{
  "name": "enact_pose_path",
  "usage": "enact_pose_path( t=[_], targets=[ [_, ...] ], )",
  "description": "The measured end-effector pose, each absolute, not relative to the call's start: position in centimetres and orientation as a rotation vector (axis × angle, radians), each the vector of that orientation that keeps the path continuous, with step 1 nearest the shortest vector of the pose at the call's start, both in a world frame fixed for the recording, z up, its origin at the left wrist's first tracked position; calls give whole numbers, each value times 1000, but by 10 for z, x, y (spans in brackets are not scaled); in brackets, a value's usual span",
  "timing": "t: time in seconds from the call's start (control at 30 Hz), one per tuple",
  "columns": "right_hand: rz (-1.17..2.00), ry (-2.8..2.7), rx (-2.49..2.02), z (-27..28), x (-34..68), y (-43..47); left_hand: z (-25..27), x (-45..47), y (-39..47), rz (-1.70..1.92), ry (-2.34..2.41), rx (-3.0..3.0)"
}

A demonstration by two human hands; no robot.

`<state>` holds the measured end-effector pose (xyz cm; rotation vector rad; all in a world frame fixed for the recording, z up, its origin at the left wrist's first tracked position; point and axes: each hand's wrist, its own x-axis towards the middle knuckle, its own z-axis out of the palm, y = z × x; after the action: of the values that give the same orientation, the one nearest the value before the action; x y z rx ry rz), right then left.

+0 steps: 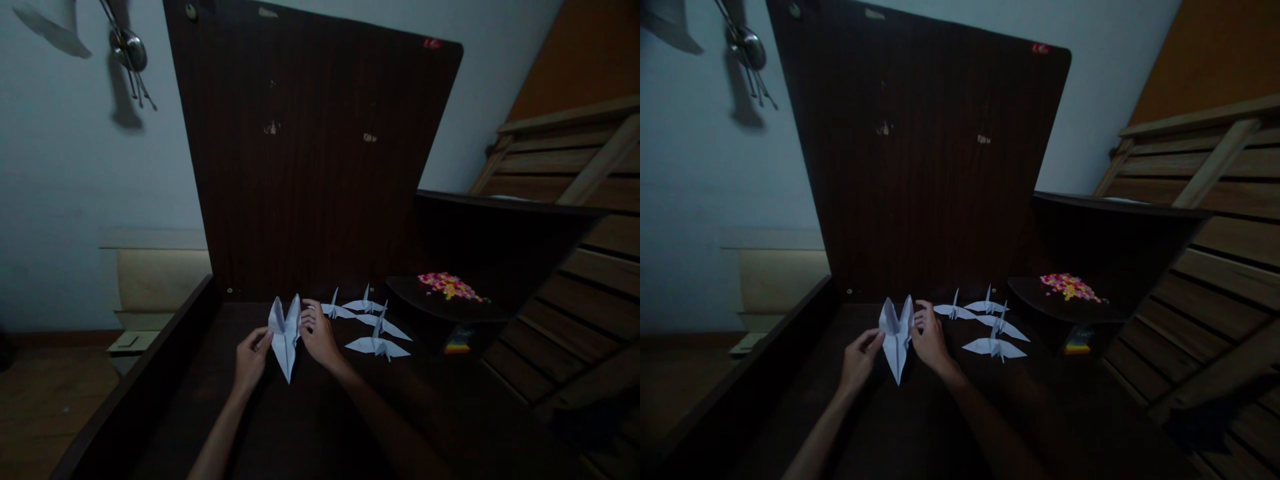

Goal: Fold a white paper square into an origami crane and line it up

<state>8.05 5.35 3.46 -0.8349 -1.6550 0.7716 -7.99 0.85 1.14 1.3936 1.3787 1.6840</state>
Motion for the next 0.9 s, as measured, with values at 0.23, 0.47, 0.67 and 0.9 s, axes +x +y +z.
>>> enact_pose_path(
  t=[0.23, 0.47, 0.67, 0.9],
  targets=[
    [556, -1816, -783, 46, 80, 40, 10, -73, 4, 1718, 1539, 1550],
    [439, -1883, -678, 41, 70, 30, 11, -71, 1, 1708, 1691, 1546],
    [412, -1912, -643, 36, 67, 28, 8, -74, 3, 1688, 1750, 1561],
    [341, -1824, -752, 28, 67, 34, 9, -74, 2, 1871, 1795, 1773]
  ],
)
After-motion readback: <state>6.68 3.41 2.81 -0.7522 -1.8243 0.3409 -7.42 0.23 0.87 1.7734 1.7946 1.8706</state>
